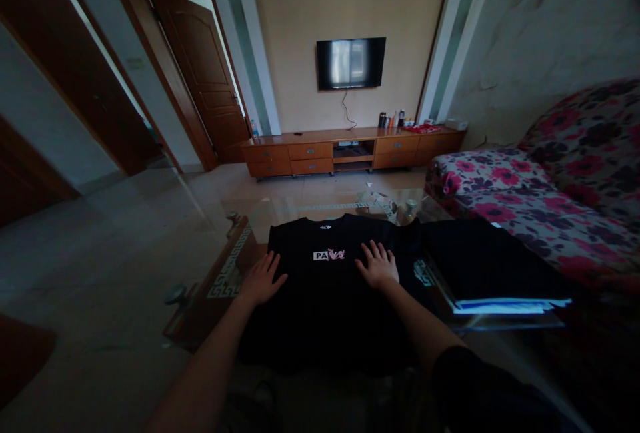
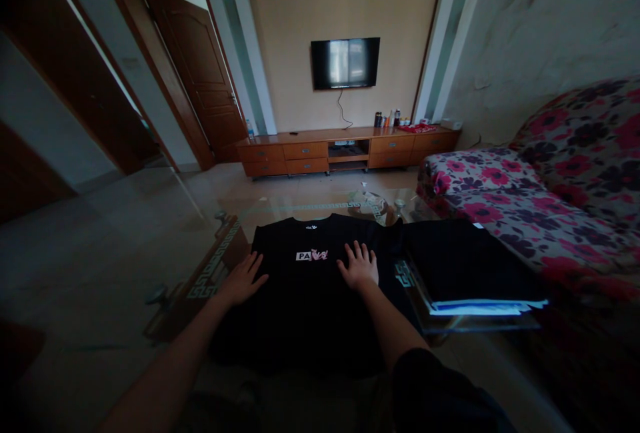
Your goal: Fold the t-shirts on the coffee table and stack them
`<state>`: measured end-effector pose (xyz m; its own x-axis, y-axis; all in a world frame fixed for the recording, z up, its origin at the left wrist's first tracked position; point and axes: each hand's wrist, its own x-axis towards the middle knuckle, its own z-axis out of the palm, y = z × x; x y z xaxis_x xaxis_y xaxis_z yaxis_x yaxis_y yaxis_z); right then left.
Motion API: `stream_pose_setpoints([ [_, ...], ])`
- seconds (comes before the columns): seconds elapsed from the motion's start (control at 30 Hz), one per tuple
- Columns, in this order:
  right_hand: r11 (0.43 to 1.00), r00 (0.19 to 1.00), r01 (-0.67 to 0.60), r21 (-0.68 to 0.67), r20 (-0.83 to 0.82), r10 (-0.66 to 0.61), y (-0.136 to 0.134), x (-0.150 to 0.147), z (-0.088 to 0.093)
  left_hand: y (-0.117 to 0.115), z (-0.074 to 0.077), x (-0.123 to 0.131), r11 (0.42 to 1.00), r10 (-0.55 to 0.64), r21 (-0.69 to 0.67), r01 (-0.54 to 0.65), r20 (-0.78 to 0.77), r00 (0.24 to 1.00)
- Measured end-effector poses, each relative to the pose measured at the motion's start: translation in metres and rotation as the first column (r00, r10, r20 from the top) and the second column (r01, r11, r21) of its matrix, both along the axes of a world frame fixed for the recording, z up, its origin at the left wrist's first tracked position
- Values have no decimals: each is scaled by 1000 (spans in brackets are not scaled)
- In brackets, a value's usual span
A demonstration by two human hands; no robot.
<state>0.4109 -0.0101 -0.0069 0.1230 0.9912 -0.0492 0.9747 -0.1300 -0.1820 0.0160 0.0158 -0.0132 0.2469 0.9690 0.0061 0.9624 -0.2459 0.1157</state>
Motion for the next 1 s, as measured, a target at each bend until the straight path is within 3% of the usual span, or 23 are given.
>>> stream_pose_setpoints([
  [0.17, 1000, 1000, -8, -25, 18, 9, -1, -2, -2, 1, 2, 0, 988, 90, -125, -93, -32, 995],
  [0.33, 999, 1000, 8, -35, 22, -7, -5, -9, -1, -1, 5, 5, 938, 224, -248, -242, -98, 970],
  [0.47, 1000, 1000, 12, -26, 24, -11, -6, -13, -1, -6, 9, 14, 919, 310, -217, -328, -112, 944],
  [0.63, 1000, 1000, -16, -14, 12, 16, -5, -9, -5, -8, 12, 23, 978, 182, 110, -177, -31, 983],
  [0.73, 999, 1000, -22, -41, -6, 22, -4, -8, -4, -7, 6, 22, 990, 100, 102, -99, -7, 995],
  [0.87, 999, 997, -11, -51, -72, 7, -2, -10, 7, -5, -1, 15, 994, 82, 72, -82, 1, 997],
  [1.0, 979, 990, 104, 178, -114, -85, 1, -5, 36, -4, 0, 11, 995, 78, 56, -79, 9, 997],
])
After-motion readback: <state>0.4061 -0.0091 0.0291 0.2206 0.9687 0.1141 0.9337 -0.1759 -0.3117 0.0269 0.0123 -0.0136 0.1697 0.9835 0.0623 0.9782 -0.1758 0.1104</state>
